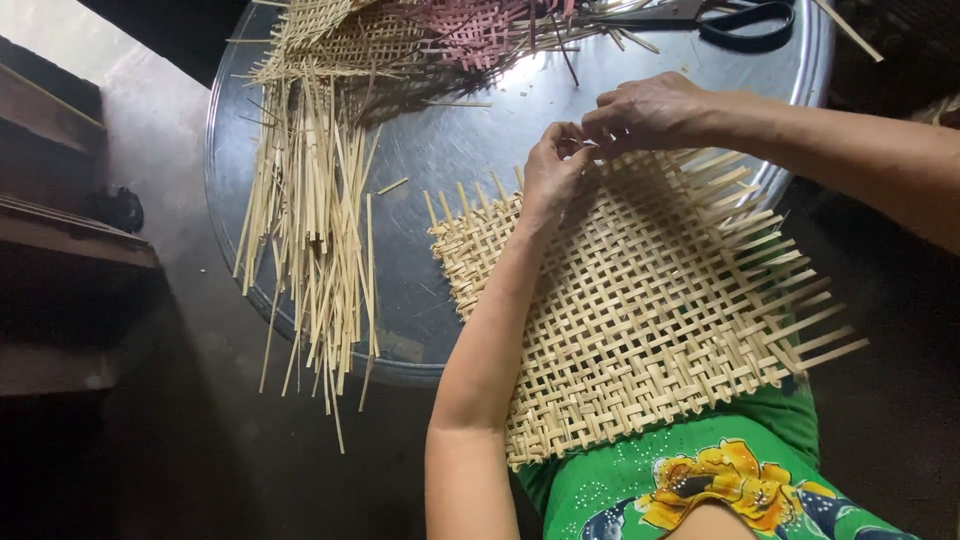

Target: The person weaves thin bamboo strips by hand into a rectangular mat on a metal tray. They interlace the strips in a regular pattern, occasionally adjusting the mat's position and adding new strips from a nearby pile.

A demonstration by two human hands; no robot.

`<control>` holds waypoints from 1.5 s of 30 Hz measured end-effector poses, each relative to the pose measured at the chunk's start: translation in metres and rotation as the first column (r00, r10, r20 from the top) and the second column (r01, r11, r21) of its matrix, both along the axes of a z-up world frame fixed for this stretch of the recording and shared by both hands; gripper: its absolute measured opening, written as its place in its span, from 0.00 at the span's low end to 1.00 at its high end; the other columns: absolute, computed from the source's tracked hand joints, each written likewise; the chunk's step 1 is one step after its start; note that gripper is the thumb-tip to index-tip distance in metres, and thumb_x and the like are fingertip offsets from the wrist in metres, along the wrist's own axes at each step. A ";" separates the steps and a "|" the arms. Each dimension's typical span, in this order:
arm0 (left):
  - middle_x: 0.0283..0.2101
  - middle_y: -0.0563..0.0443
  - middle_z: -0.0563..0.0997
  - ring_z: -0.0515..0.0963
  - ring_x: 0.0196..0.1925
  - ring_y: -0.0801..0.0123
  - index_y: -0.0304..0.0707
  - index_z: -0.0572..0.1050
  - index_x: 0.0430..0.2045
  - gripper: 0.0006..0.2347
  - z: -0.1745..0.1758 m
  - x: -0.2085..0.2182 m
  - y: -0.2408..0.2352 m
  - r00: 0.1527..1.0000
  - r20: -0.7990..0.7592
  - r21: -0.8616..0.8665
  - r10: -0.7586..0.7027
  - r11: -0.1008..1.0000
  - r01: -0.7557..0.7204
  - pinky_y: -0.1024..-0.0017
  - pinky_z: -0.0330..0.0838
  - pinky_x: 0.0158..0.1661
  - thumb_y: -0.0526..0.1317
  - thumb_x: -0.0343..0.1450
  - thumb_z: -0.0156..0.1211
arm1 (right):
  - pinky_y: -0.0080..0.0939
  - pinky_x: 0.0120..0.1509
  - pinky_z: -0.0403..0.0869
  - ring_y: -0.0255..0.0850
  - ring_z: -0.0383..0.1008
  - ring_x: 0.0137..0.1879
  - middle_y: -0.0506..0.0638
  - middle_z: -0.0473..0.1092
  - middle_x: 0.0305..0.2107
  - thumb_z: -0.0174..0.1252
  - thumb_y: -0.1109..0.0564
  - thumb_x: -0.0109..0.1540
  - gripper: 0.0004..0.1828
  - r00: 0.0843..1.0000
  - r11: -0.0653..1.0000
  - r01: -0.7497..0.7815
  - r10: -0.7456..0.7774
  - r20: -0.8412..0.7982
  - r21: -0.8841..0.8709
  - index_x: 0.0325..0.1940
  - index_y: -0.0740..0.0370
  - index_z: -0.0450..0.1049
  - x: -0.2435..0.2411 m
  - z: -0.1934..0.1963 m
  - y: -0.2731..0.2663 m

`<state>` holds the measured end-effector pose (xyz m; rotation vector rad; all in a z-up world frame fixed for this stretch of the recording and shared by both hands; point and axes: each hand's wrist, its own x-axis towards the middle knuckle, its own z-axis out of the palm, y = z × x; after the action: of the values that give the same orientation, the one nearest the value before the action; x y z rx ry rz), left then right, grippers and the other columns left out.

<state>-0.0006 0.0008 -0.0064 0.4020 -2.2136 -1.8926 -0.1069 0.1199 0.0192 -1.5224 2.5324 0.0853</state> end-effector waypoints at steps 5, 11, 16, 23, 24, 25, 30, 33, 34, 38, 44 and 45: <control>0.30 0.52 0.75 0.75 0.36 0.70 0.43 0.67 0.26 0.05 0.007 0.002 0.002 0.996 0.083 -0.033 0.021 0.999 -0.018 0.74 0.68 0.34 0.35 0.60 0.49 | 0.41 0.27 0.68 0.41 0.68 0.33 0.46 0.63 0.31 0.48 0.49 0.57 0.10 0.999 0.998 -0.034 0.033 -0.040 -0.044 0.42 0.47 0.61 0.006 -0.003 0.004; 0.36 0.42 0.77 0.78 0.36 0.61 0.40 0.62 0.35 0.11 0.011 0.006 0.010 0.996 0.077 -0.060 0.052 0.997 -0.047 0.66 0.71 0.42 0.40 0.62 0.50 | 0.35 0.25 0.66 0.41 0.63 0.35 0.52 0.62 0.38 0.52 0.53 0.57 0.14 0.950 0.857 0.038 -0.190 -0.248 -0.513 0.45 0.56 0.62 0.016 -0.002 0.036; 0.37 0.47 0.67 0.72 0.18 0.66 0.43 0.55 0.39 0.14 0.011 0.008 0.025 0.976 -0.125 -0.454 0.178 0.865 -0.215 0.76 0.67 0.10 0.35 0.64 0.50 | 0.50 0.41 0.67 0.48 0.60 0.46 0.56 0.60 0.43 0.44 0.40 0.57 0.24 0.930 0.893 0.333 -0.365 -0.053 -0.302 0.53 0.49 0.59 0.024 -0.020 0.050; 0.31 0.56 0.69 0.69 0.18 0.77 0.44 0.69 0.21 0.03 -0.024 -0.004 0.019 0.972 -0.232 -0.805 0.037 0.554 -0.213 0.89 0.64 0.12 0.40 0.63 0.54 | 0.45 0.41 0.62 0.46 0.60 0.43 0.52 0.61 0.41 0.39 0.41 0.59 0.21 0.903 0.904 0.217 -0.329 -0.276 -0.369 0.50 0.52 0.61 0.029 -0.046 0.049; 0.31 0.56 0.69 0.69 0.18 0.77 0.44 0.69 0.21 0.03 -0.020 -0.004 0.020 0.972 -0.231 -0.806 0.035 0.553 -0.211 0.89 0.64 0.12 0.40 0.63 0.54 | 0.45 0.41 0.62 0.46 0.60 0.43 0.52 0.61 0.41 0.39 0.41 0.59 0.21 0.903 0.903 0.219 -0.332 -0.274 -0.370 0.50 0.52 0.61 0.028 -0.050 0.050; 0.33 0.55 0.69 0.72 0.21 0.73 0.42 0.69 0.23 0.03 -0.016 -0.004 0.021 0.982 -0.174 -0.784 0.081 0.592 -0.187 0.83 0.70 0.17 0.39 0.64 0.53 | 0.44 0.40 0.62 0.46 0.61 0.42 0.51 0.61 0.39 0.41 0.41 0.59 0.20 0.887 0.895 0.192 -0.334 -0.319 -0.403 0.49 0.51 0.62 0.027 -0.053 0.050; 0.33 0.54 0.69 0.73 0.25 0.71 0.38 0.68 0.22 0.02 0.003 -0.005 0.024 0.992 0.074 -0.712 0.104 0.702 -0.020 0.81 0.72 0.23 0.35 0.64 0.53 | 0.43 0.38 0.63 0.45 0.61 0.40 0.49 0.62 0.37 0.42 0.41 0.59 0.18 0.855 0.884 0.143 -0.338 -0.394 -0.446 0.47 0.50 0.64 0.029 -0.055 0.052; 0.25 0.57 0.66 0.68 0.21 0.73 0.40 0.64 0.17 0.08 -0.004 -0.010 0.020 0.997 0.065 -0.741 0.028 0.671 0.029 0.83 0.65 0.12 0.25 0.63 0.47 | 0.44 0.37 0.63 0.45 0.61 0.40 0.50 0.60 0.36 0.41 0.42 0.59 0.17 0.862 0.889 0.130 -0.320 -0.393 -0.440 0.46 0.51 0.63 0.028 -0.054 0.050; 0.23 0.56 0.66 0.65 0.18 0.74 0.40 0.62 0.15 0.10 -0.011 -0.011 0.019 1.000 -0.010 -0.768 -0.022 0.640 0.006 0.84 0.59 0.10 0.22 0.62 0.44 | 0.42 0.36 0.63 0.44 0.61 0.39 0.49 0.61 0.35 0.43 0.43 0.58 0.16 0.837 0.883 0.102 -0.325 -0.440 -0.457 0.44 0.51 0.63 0.028 -0.057 0.049; 0.22 0.57 0.65 0.59 0.10 0.77 0.39 0.62 0.18 0.10 -0.020 -0.011 0.018 0.985 -0.111 -0.887 -0.134 0.460 -0.037 0.86 0.51 0.05 0.24 0.67 0.40 | 0.41 0.36 0.63 0.43 0.61 0.38 0.48 0.62 0.34 0.43 0.45 0.59 0.13 0.797 0.881 0.064 -0.328 -0.507 -0.469 0.40 0.53 0.63 0.031 -0.058 0.047; 0.34 0.49 0.71 0.77 0.23 0.70 0.39 0.70 0.30 0.09 -0.016 -0.007 0.005 0.988 -0.114 -0.751 -0.100 0.660 -0.020 0.82 0.75 0.16 0.26 0.61 0.52 | 0.43 0.38 0.63 0.45 0.60 0.39 0.50 0.61 0.36 0.43 0.46 0.59 0.14 0.856 0.858 0.125 -0.347 -0.383 -0.499 0.44 0.53 0.62 0.030 -0.059 0.046; 0.34 0.49 0.71 0.77 0.23 0.70 0.39 0.70 0.30 0.09 -0.013 -0.005 0.008 0.988 -0.114 -0.751 -0.099 0.661 -0.020 0.82 0.75 0.16 0.26 0.61 0.52 | 0.43 0.38 0.63 0.45 0.60 0.39 0.50 0.61 0.36 0.43 0.46 0.59 0.14 0.856 0.858 0.125 -0.347 -0.383 -0.499 0.44 0.53 0.62 0.029 -0.060 0.048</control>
<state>-0.0055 0.0084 -0.0197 0.0543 -2.6435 -0.8036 -0.0778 0.1679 -0.0412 -1.4345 3.3041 -0.2371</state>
